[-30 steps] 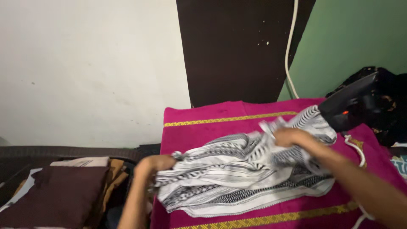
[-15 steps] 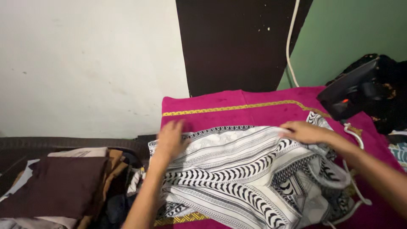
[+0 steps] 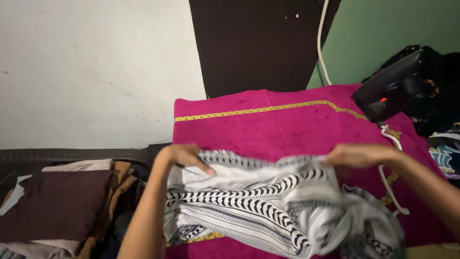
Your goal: The person irons a white shirt with a black pattern on a pink surface and subsequently folds it.
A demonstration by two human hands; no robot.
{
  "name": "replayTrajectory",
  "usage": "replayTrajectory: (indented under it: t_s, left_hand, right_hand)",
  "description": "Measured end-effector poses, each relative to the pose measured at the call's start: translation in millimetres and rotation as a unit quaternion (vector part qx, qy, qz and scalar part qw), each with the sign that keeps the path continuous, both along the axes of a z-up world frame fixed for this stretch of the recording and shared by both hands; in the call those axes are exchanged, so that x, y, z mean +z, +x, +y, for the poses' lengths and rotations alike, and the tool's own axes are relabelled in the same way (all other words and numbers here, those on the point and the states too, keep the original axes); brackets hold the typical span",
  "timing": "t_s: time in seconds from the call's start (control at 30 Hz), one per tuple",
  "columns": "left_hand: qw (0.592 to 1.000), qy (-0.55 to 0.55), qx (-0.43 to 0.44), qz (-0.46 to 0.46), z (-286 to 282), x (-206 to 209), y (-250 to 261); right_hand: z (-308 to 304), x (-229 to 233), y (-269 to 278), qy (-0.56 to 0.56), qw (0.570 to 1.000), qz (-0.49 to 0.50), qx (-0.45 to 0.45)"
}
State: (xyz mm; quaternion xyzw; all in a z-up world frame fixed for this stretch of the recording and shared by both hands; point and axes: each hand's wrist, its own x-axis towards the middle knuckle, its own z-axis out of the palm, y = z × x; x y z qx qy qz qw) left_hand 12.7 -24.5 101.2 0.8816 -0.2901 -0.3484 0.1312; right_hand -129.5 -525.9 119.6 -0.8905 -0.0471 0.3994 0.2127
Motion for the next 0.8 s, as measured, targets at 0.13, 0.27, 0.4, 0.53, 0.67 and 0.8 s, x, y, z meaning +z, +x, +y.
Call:
replayTrajectory:
  t_s: [0.13,0.27,0.4,0.53,0.67,0.8]
  left_hand:
    - [0.976,-0.173,0.131,-0.012,26,18,19]
    - [0.926,-0.299,0.211,-0.095,25,47,31]
    - [0.788,-0.143,0.341,-0.493,-17,62,13]
    - [0.737,-0.171,0.224,-0.615,-97,46,-23]
    - [0.819,-0.374,-0.112,-0.421,-160,2,-98]
    - [0.851,-0.364,-0.189,-0.328,-176,-38,-102]
  right_hand:
    - [13,33,27,-0.112,0.928,-0.346,-0.081]
    - [39,95,54,0.041,0.879,-0.474,-0.022]
    - [89,120,69,-0.119,0.703,-0.698,-0.074]
    - [96,107,65,-0.084,0.705,-0.7,-0.082]
    - [49,57,53,-0.208,0.874,-0.409,-0.162]
    - [-31,-16,45,-0.315,0.898,-0.292,-0.093]
